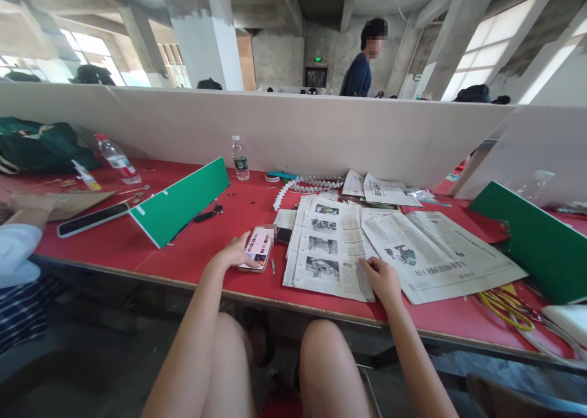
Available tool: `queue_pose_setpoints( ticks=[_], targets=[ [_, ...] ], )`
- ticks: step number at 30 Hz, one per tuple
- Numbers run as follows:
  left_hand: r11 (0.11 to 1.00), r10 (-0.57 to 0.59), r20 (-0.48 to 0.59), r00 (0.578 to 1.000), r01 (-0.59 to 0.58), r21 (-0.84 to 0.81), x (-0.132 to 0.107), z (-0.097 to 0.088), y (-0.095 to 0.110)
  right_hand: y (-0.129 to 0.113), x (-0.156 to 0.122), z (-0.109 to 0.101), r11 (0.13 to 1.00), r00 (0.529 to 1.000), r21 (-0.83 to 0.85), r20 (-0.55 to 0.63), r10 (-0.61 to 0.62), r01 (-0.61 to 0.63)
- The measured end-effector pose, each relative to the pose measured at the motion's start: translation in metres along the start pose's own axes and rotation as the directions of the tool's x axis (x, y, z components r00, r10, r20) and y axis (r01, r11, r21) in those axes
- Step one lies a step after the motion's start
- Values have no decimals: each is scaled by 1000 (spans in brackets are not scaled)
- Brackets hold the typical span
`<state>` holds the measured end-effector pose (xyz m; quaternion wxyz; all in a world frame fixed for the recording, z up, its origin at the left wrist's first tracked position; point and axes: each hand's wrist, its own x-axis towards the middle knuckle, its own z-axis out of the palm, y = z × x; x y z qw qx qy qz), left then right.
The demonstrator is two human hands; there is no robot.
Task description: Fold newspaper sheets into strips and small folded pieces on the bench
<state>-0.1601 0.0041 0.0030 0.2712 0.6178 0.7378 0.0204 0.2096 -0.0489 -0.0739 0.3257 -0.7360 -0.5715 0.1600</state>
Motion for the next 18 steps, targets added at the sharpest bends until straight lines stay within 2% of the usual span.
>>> queue_pose_setpoints(
  ticks=[2,3,5,7,8,11,14,18],
  targets=[
    [999,-19,-41,999,17,-46,3,-1,-2,0,0,0,1000,1000,4,1,-3,3],
    [998,-41,-96,995,36,-58,4,-2,-2,0,0,0,1000,1000,4,3,-2,2],
    [997,-64,-254,965,54,-48,4,0,6,-1,0,0,1000,1000,3,4,-2,2],
    [1000,12,-378,926,-11,4,2,6,23,0,0,0,1000,1000,11,-5,-6,6],
    [997,81,-391,917,-81,17,1,12,34,0,0,0,1000,1000,20,-13,-9,9],
    [944,329,-299,896,-316,94,-4,38,71,2,1,0,999,999,45,-36,-26,27],
    [915,375,-224,899,-321,243,-7,66,98,2,1,-1,998,998,53,-48,-39,42],
    [904,373,-266,889,-283,320,-11,83,113,0,0,-3,996,998,70,-30,-51,53]
  ],
)
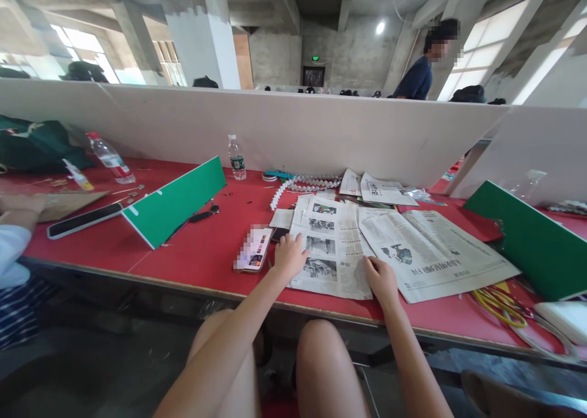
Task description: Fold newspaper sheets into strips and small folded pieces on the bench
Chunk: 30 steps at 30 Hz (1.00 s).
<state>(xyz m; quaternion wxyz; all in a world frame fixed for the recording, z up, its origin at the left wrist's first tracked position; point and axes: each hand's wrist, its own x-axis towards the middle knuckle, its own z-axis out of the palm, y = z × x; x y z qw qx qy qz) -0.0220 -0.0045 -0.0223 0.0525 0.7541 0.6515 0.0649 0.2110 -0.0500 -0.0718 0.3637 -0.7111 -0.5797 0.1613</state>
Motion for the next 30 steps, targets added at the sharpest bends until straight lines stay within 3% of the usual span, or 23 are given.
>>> queue_pose_setpoints(
  ticks=[3,9,15,19,26,30],
  targets=[
    [1000,-1,-48,999,2,0,-2,-2,4,-1,-1,-1,1000,999,-13,36,-1,1],
    [999,39,-44,998,-40,-25,0,-4,10,0,-1,1,1000,997,19,71,10,-11],
    [997,-62,-10,998,62,-47,16,-12,1,0,-1,2,999,999,20,42,24,-25],
    [999,-1,15,1000,1,-42,14,-8,5,4,1,3,996,1000,85,-6,13,-12],
    [994,63,31,998,-60,-93,12,1,15,5,1,3,965,999,257,35,37,-45],
    [974,159,78,984,-143,-175,17,1,17,3,0,2,929,996,359,31,89,-94]
  ],
)
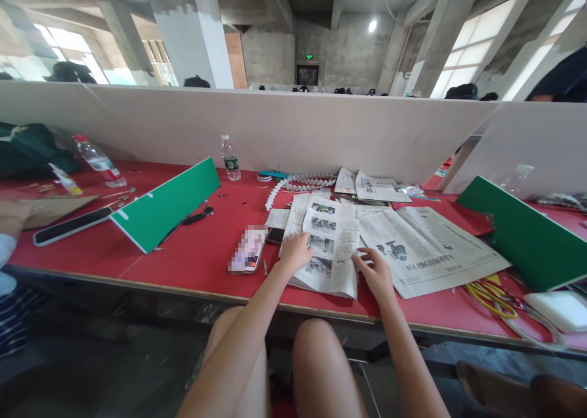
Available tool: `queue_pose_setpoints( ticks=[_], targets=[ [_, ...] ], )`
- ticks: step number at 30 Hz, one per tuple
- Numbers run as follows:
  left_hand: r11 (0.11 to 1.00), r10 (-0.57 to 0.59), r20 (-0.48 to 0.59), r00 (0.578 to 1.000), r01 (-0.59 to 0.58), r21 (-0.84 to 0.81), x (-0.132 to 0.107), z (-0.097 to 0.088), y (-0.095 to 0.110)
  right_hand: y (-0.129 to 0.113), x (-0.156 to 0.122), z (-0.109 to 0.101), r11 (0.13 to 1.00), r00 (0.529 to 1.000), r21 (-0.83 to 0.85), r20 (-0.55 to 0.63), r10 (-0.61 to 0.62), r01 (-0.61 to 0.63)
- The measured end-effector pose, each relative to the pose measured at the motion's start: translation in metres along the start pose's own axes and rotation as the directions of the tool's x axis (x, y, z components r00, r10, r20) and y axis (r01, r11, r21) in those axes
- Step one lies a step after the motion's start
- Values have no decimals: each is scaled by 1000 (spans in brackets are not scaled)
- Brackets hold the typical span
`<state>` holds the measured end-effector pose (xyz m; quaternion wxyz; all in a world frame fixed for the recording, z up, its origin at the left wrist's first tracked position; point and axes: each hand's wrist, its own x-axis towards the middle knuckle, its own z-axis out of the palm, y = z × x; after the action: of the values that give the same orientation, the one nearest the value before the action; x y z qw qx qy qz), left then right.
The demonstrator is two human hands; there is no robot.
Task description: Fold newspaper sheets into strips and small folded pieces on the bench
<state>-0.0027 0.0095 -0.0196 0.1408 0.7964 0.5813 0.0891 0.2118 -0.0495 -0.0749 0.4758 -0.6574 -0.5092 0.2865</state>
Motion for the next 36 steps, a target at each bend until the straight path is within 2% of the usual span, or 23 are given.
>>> queue_pose_setpoints(
  ticks=[5,8,10,12,15,18,21,25,29,32,36],
  targets=[
    [990,44,40,998,-38,-139,0,0,1,6,3,-2,991,993,126,-101,53,-40],
    [949,89,111,990,-50,-310,-1,-2,0,10,4,-4,978,996,207,-80,33,-16],
    [929,97,99,990,-54,-366,-1,-5,-2,13,4,-5,968,998,250,-48,35,-22],
    [950,45,28,999,-34,-311,1,-6,-6,14,3,-6,960,998,278,-48,27,-13],
    [991,-104,-94,990,95,-99,5,-4,-15,15,2,-9,959,989,276,-143,-22,61],
    [980,-190,-68,980,193,47,5,-2,-24,14,-1,-14,946,970,295,-237,-60,131],
    [981,-170,19,985,167,94,1,1,-27,14,-3,-18,933,959,334,-279,-40,136],
    [993,-27,65,997,19,113,-7,6,-25,19,-3,-18,941,971,337,-233,47,35],
    [995,65,129,989,-74,67,-11,7,-27,25,-1,-16,970,971,240,-239,12,47],
    [996,64,65,996,-68,63,-10,0,-34,24,-1,-16,986,970,159,-242,-18,57],
    [991,-22,-102,994,35,130,-11,-9,-42,21,-3,-15,992,980,102,-194,-49,70]
  ],
)
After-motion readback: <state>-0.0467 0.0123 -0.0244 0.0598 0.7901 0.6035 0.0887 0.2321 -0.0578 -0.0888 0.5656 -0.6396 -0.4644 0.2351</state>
